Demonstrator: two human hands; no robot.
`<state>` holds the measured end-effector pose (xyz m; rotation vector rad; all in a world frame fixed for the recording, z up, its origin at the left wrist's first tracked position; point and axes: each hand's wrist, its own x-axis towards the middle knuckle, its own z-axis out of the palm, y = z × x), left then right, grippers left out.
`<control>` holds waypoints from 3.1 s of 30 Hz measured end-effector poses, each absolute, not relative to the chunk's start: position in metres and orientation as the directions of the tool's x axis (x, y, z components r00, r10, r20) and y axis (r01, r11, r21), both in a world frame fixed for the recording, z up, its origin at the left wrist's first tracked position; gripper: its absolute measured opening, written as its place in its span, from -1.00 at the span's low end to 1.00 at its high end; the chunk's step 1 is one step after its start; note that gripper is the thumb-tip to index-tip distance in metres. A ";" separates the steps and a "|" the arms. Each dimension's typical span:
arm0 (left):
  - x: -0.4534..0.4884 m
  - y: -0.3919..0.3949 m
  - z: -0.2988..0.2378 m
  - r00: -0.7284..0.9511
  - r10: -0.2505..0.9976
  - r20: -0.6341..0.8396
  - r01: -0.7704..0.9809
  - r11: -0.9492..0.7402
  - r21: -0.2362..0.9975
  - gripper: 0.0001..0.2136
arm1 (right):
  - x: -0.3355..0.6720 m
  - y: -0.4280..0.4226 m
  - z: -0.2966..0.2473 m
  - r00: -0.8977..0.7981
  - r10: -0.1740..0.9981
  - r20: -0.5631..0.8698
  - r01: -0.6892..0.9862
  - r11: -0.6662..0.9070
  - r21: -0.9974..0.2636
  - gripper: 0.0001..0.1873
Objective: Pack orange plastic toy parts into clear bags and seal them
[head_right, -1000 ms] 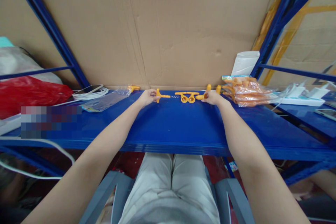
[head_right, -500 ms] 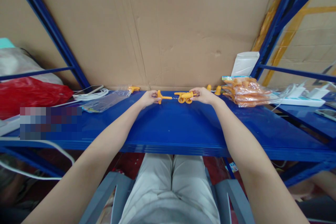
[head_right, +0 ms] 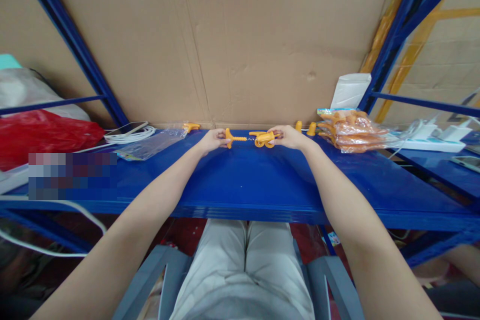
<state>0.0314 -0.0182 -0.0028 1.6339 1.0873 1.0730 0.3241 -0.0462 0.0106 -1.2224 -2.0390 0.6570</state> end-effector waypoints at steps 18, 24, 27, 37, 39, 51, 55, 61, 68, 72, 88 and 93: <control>0.029 -0.015 -0.004 0.289 0.937 0.197 0.144 -0.246 0.959 -0.83 | 0.327 -0.044 0.010 -0.287 0.907 0.309 0.592 0.421 -0.687 -0.55; 0.032 -0.021 0.000 0.284 0.939 0.196 0.159 -0.248 0.956 -0.84 | 0.322 -0.046 0.011 -0.322 0.904 0.282 0.545 0.421 -0.725 -0.53; 0.035 -0.026 0.001 0.293 0.936 0.195 0.159 -0.248 0.956 -0.85 | 0.318 -0.046 0.011 -0.326 0.904 0.277 0.542 0.418 -0.728 -0.53; 0.040 -0.024 -0.001 0.357 0.913 0.196 0.151 -0.264 0.953 -0.84 | 0.309 -0.050 0.010 -0.381 0.872 0.306 0.488 0.471 -0.735 -0.53; 0.039 -0.026 -0.001 0.352 0.918 0.184 0.157 -0.252 0.955 -0.84 | 0.309 -0.050 0.010 -0.385 0.872 0.302 0.485 0.469 -0.738 -0.54; 0.040 -0.031 0.003 0.346 0.924 0.165 0.203 -0.245 0.948 -0.87 | 0.305 -0.053 0.012 -0.418 0.857 0.301 0.516 0.497 -0.698 -0.53; 0.040 -0.029 0.001 0.365 0.915 0.174 0.187 -0.255 0.949 -0.86 | 0.305 -0.057 0.014 -0.407 0.872 0.273 0.550 0.473 -0.689 -0.57; 0.038 -0.025 -0.002 0.384 0.905 0.185 0.141 -0.255 0.956 -0.85 | 0.302 -0.057 0.013 -0.304 0.925 0.229 0.532 0.365 -0.764 -0.66; 0.040 -0.027 0.000 0.371 0.909 0.191 0.147 -0.260 0.954 -0.84 | 0.292 -0.067 0.020 -0.242 0.954 0.178 0.512 0.281 -0.812 -0.63; 0.041 -0.033 0.003 0.345 0.920 0.187 0.153 -0.251 0.956 -0.85 | 0.287 -0.072 0.022 -0.207 0.966 0.156 0.490 0.240 -0.838 -0.55; 0.043 -0.031 0.001 0.354 0.915 0.196 0.140 -0.259 0.956 -0.85 | 0.275 -0.079 0.025 -0.097 0.990 0.107 0.487 0.141 -0.862 -0.57; 0.042 -0.031 0.002 0.339 0.921 0.192 0.165 -0.260 0.951 -0.85 | 0.283 -0.077 0.024 -0.204 0.978 0.054 0.397 0.133 -0.908 -0.69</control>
